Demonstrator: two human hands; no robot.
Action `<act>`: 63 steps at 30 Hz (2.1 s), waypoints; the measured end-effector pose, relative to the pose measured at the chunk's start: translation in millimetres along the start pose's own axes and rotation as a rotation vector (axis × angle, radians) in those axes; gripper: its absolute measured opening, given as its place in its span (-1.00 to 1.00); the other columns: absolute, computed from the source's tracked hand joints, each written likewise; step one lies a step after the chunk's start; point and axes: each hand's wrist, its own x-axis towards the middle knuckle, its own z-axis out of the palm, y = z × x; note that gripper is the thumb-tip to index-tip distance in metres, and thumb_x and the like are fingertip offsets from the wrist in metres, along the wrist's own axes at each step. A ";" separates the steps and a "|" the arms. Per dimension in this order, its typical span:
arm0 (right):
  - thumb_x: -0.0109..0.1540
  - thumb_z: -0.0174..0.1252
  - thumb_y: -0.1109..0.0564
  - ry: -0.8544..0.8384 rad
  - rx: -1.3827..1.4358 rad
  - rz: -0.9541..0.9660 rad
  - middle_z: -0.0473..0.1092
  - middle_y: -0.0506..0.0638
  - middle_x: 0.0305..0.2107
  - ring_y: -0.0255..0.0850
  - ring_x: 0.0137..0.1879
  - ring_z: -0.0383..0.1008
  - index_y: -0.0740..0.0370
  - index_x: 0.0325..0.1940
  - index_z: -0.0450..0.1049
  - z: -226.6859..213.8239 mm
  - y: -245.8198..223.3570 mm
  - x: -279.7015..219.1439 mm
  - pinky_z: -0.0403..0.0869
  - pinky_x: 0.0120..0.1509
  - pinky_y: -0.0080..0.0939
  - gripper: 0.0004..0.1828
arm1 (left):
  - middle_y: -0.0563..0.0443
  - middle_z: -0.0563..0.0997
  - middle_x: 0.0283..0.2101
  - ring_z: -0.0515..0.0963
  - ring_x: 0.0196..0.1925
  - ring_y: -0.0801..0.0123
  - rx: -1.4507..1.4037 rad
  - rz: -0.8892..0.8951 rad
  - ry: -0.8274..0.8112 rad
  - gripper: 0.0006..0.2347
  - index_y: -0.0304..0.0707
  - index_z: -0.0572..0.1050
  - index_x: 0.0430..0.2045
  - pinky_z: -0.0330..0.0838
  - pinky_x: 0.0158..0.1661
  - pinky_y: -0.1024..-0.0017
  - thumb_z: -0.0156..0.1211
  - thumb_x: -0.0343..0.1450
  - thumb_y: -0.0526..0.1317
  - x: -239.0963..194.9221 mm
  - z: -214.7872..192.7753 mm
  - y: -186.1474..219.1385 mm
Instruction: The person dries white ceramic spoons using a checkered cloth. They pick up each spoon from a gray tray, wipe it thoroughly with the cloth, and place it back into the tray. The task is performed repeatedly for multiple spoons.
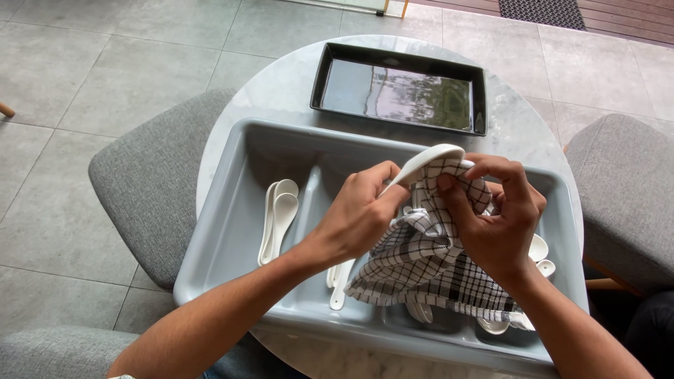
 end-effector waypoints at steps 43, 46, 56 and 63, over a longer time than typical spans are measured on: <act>0.26 0.24 0.37 0.023 -0.170 -0.516 0.59 0.17 -0.23 0.10 -0.19 0.59 0.33 -0.14 0.66 6.2 -28.3 19.4 0.58 -0.11 0.05 -0.86 | -0.27 0.70 -0.39 0.51 -0.78 0.47 -0.190 -0.016 0.128 -0.83 -0.28 0.39 -0.36 0.35 -0.72 0.59 0.13 0.46 -0.16 7.3 -10.6 7.4; 0.23 0.28 0.37 0.060 -0.179 -0.506 0.60 0.17 -0.22 0.11 -0.15 0.60 0.31 -0.15 0.67 -2.5 -23.9 21.6 0.58 -0.09 0.06 -0.86 | -0.25 0.68 -0.46 0.47 -0.83 0.43 -0.225 -0.062 0.118 -0.81 -0.40 0.49 -0.37 0.35 -0.74 0.55 -0.06 0.49 -0.25 8.0 -9.4 4.9; 0.31 0.23 0.35 0.018 -0.321 -0.507 0.58 0.12 -0.22 0.08 -0.13 0.56 0.29 -0.11 0.64 -0.2 -16.8 25.7 0.57 -0.16 -0.05 -0.88 | -0.04 0.54 -0.65 0.47 -0.77 0.43 -0.050 0.035 -0.025 -0.74 -0.46 0.58 -0.14 0.37 -0.68 0.52 -0.08 0.46 -0.32 8.3 -0.9 -10.8; 0.28 0.21 0.28 -0.049 -0.236 -0.454 0.58 0.02 -0.25 0.03 -0.14 0.58 0.18 -0.14 0.64 10.8 -26.9 23.2 0.56 -0.20 -0.11 -0.86 | -0.07 0.54 -0.68 0.44 -0.71 0.34 0.055 0.072 -0.057 -0.56 -0.40 0.52 0.09 0.34 -0.65 0.40 -0.12 0.33 -0.35 6.0 -7.7 17.1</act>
